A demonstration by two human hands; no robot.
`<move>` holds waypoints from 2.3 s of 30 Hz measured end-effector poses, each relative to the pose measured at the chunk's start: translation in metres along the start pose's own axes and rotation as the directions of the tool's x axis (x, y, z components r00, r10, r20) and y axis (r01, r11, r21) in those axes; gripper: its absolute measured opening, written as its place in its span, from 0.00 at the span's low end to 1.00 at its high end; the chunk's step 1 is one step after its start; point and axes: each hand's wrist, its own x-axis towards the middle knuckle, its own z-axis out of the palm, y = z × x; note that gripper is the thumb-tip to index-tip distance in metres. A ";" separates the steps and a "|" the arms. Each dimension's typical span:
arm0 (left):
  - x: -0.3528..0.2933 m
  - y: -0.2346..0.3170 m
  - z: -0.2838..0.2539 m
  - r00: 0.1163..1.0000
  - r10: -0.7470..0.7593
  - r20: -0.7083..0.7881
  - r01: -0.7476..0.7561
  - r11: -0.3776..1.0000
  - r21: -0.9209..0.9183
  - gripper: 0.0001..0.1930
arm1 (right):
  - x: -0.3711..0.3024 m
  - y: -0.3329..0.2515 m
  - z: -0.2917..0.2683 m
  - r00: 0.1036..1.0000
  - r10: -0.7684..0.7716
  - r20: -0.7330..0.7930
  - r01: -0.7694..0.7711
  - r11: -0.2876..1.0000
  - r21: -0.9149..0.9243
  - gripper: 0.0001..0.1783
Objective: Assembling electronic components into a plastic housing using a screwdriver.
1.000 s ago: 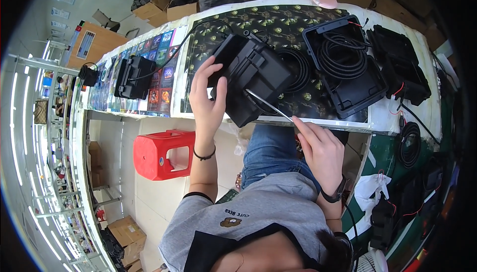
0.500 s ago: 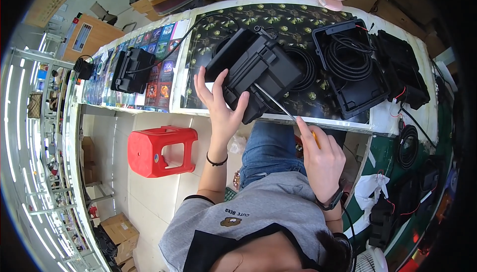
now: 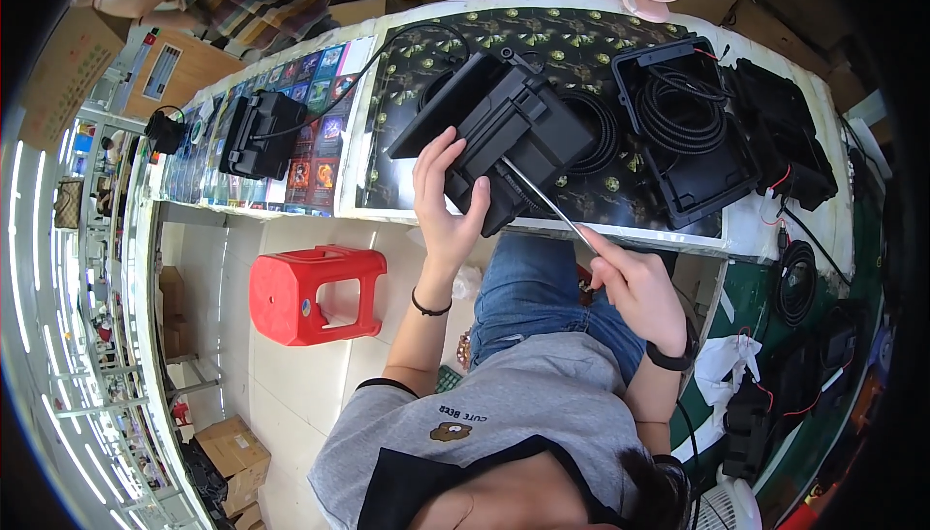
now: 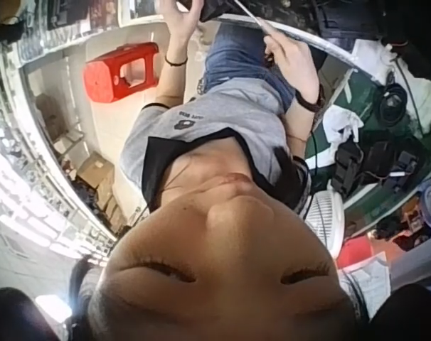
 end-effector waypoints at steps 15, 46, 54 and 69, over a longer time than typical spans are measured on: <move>-0.009 0.011 0.007 0.985 -0.099 -0.139 0.114 0.988 0.104 0.20 | -0.014 -0.017 0.038 0.924 -0.297 -0.241 0.075 0.758 -0.648 0.25; -0.059 -0.016 -0.048 0.923 0.165 -0.347 -0.186 0.982 -0.029 0.22 | 0.085 0.017 0.015 0.967 -0.037 -0.251 0.021 0.998 -0.063 0.22; -0.049 -0.029 -0.088 0.847 0.117 -0.519 0.023 0.967 0.254 0.20 | 0.099 0.025 0.034 0.920 -0.225 -0.320 0.122 0.942 -0.312 0.20; -0.032 -0.147 -0.147 0.836 -0.125 -0.535 -0.030 0.962 -0.272 0.17 | 0.135 -0.014 0.053 0.890 -0.158 -0.428 0.154 0.987 -0.046 0.21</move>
